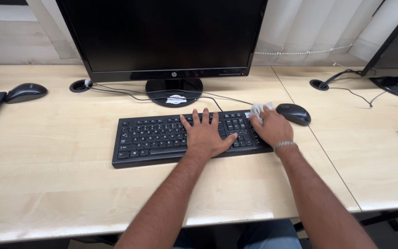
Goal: The person wipes the screen of a computer monitor with a cloth. They then wipe the surface of a computer keyboard and the desk area around it. Finally, they flip the keyboard over and wipe the underside.
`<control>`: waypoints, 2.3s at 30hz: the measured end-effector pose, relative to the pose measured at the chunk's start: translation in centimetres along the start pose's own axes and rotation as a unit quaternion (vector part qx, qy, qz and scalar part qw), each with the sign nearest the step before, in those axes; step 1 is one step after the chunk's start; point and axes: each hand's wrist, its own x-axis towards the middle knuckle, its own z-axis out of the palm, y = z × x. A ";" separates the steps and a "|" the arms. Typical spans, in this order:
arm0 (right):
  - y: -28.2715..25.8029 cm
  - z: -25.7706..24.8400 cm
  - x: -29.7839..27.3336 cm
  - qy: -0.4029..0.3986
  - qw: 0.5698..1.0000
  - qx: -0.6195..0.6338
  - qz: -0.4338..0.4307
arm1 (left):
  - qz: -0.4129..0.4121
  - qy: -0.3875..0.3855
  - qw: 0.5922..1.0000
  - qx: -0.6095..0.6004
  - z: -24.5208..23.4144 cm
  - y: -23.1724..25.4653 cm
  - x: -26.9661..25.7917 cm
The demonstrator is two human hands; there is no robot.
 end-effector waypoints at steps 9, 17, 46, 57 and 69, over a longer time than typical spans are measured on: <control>1.6 1.8 -1.8 -0.040 0.996 -0.003 -0.084 | 0.054 -0.035 0.998 -0.010 -0.1 -0.2 1.1; -2.2 0.0 -1.8 -0.048 0.991 -0.094 -0.079 | 0.053 -0.022 0.998 0.006 -0.5 -0.4 0.7; 7.2 2.3 -0.9 -0.025 0.942 0.335 0.016 | 0.090 -0.035 0.995 0.021 -0.9 3.1 2.7; 5.4 -0.3 -5.0 0.043 0.979 0.152 0.125 | 0.080 -0.041 0.995 0.034 -0.9 3.0 3.5; 2.1 0.1 -8.0 0.011 0.988 0.014 -0.155 | 0.095 -0.014 0.995 0.011 1.0 2.4 3.6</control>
